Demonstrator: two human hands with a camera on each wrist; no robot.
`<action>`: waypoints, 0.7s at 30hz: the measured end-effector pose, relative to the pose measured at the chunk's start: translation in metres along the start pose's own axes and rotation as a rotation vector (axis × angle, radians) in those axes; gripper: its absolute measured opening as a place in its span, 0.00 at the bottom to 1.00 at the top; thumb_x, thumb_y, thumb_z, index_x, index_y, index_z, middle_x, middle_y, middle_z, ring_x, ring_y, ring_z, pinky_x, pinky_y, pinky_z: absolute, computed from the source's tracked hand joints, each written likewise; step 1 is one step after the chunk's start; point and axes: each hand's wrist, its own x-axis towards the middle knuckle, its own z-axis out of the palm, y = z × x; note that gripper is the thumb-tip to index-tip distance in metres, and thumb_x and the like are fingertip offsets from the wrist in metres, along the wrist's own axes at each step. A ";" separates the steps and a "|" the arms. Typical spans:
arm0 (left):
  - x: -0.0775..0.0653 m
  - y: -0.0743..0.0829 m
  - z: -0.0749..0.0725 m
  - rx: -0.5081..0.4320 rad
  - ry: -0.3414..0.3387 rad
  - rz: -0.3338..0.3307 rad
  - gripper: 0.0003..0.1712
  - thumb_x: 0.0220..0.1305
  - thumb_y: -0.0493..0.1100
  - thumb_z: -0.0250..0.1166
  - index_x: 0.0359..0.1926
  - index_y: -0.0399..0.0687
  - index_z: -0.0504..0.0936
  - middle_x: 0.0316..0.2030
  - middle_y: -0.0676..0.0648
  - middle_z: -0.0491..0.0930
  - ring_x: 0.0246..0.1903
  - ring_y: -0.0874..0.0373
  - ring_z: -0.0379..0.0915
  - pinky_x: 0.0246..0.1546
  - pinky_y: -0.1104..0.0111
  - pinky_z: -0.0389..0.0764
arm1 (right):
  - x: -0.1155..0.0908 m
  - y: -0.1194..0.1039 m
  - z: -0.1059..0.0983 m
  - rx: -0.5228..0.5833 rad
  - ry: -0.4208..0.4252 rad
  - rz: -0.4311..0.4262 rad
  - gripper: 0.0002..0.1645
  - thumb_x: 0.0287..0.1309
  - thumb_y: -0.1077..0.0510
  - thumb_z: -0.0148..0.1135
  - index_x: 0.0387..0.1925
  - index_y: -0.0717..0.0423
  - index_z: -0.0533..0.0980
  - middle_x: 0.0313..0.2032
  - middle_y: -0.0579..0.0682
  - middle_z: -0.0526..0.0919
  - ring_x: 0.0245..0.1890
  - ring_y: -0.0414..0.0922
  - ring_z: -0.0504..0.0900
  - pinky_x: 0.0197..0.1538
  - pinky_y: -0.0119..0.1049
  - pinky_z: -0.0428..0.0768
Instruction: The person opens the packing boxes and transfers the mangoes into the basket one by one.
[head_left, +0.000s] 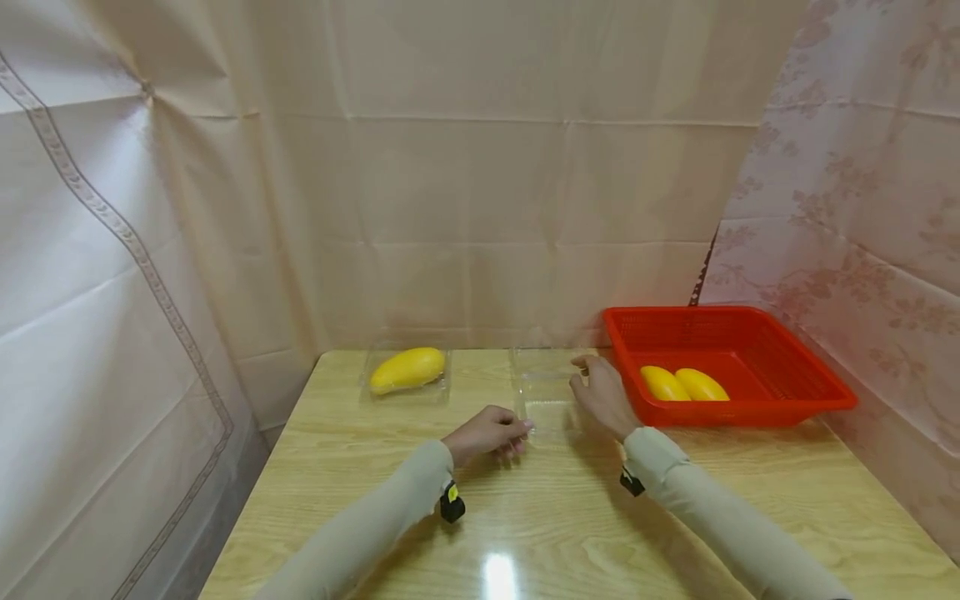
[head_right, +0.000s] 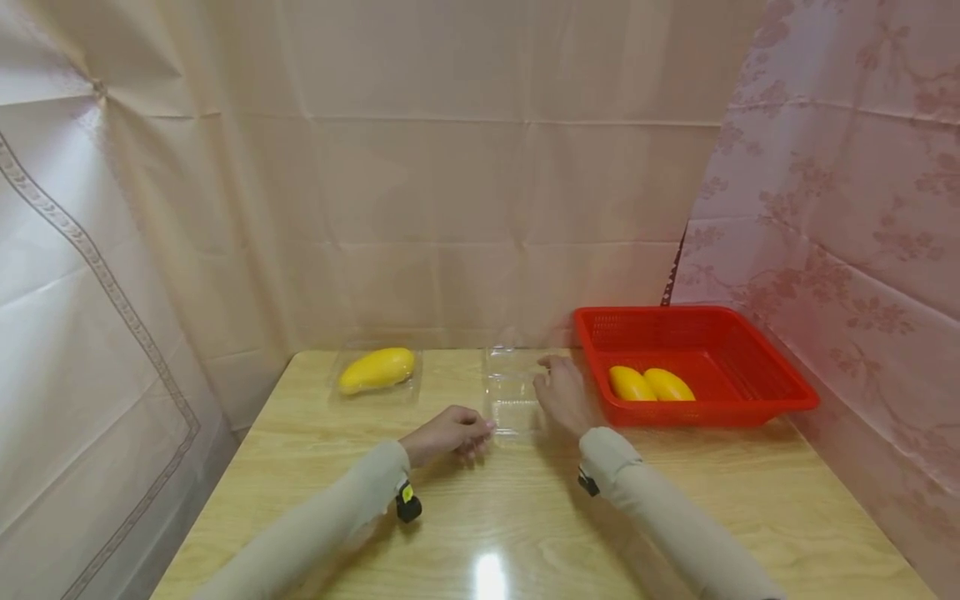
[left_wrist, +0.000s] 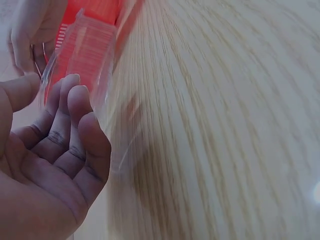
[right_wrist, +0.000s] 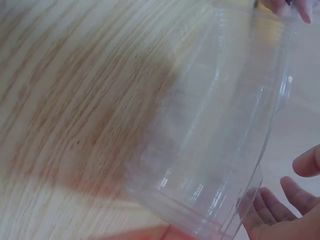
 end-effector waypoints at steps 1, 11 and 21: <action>-0.001 -0.001 -0.002 -0.001 0.002 -0.002 0.26 0.77 0.54 0.60 0.44 0.30 0.83 0.34 0.38 0.85 0.25 0.57 0.77 0.26 0.67 0.80 | 0.000 -0.001 0.001 0.008 0.000 -0.007 0.22 0.71 0.59 0.54 0.60 0.67 0.75 0.56 0.65 0.79 0.53 0.59 0.78 0.58 0.55 0.78; -0.022 -0.010 -0.026 0.007 0.029 -0.002 0.30 0.75 0.61 0.60 0.46 0.34 0.83 0.36 0.38 0.84 0.28 0.54 0.78 0.28 0.65 0.82 | -0.004 -0.008 0.006 0.101 -0.057 -0.020 0.20 0.70 0.61 0.57 0.59 0.66 0.76 0.52 0.62 0.83 0.50 0.57 0.82 0.54 0.52 0.82; -0.063 -0.020 -0.046 0.002 0.042 -0.038 0.30 0.76 0.60 0.58 0.46 0.33 0.81 0.35 0.39 0.83 0.26 0.57 0.76 0.28 0.67 0.79 | -0.018 -0.023 0.015 0.157 -0.107 -0.106 0.16 0.69 0.64 0.59 0.54 0.68 0.78 0.45 0.59 0.84 0.44 0.53 0.83 0.50 0.49 0.83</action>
